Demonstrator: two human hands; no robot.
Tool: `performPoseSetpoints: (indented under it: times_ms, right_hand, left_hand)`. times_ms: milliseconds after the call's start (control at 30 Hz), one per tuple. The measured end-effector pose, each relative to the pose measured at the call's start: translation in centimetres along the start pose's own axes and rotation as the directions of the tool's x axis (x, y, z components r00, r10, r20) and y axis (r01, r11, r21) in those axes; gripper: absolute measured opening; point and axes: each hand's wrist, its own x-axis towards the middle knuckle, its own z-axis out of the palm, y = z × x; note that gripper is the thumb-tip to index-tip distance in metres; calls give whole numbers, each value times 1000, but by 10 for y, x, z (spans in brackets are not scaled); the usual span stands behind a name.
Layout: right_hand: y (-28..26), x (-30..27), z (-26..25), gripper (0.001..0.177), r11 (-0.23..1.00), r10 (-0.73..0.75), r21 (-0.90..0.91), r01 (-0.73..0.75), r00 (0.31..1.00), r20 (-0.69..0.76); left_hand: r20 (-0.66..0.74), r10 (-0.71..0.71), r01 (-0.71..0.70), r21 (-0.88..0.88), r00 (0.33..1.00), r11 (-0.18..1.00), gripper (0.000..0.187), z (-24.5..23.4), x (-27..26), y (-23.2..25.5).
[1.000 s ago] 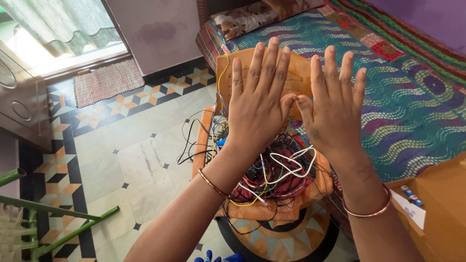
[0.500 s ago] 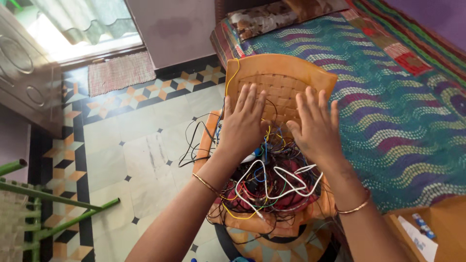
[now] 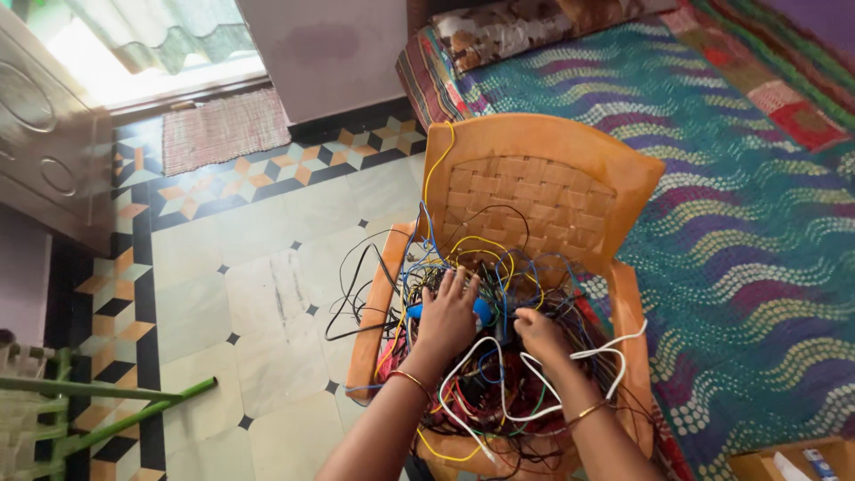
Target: The person untangles a pile of mixed cables on a chair, coils each cable by hand, and places them into a cardboard box. The person handles blue, white, and red cables and a small blue-and-white device, coiling each and setting them in the box.
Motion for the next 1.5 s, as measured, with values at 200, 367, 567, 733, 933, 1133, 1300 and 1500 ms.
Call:
performPoseSetpoints:
  times_ms: [200,367,567,733,933,1133,1300,1500]
  right_hand:
    - [-32,-4,42,32,927,305,-212,-311,950,-62]
    - [-3,27,49,20,964,224,146,-221,975,-1]
    - [-70,8,-57,19,459,215,875,-153,975,58]
    - [-195,-59,-129,11,304,-64,947,99,994,-83]
    - [-277,-129,-206,5,240,-126,913,331,943,-309]
    - [-256,-158,-242,6,-43,-317,913,405,861,-397]
    - [-219,-170,-269,10,-206,-353,874,440,800,-485]
    - [-190,-158,-273,4,60,-162,914,402,907,-389]
  left_hand:
    - [41,70,-66,-93,997,993,68,42,8,-24]
    - [94,80,-64,-159,992,985,68,54,13,-37]
    - [-140,166,-216,-588,976,779,48,29,23,-23]
    - [-67,379,-282,-787,923,548,48,-66,33,37]
    - [-207,329,-389,-522,921,759,50,-118,42,66]
    - [-135,246,-280,-481,960,831,37,-124,38,66]
    - [-167,398,-371,-774,902,514,34,-147,26,92]
    - [-355,-120,-156,-658,927,737,28,-148,-6,103]
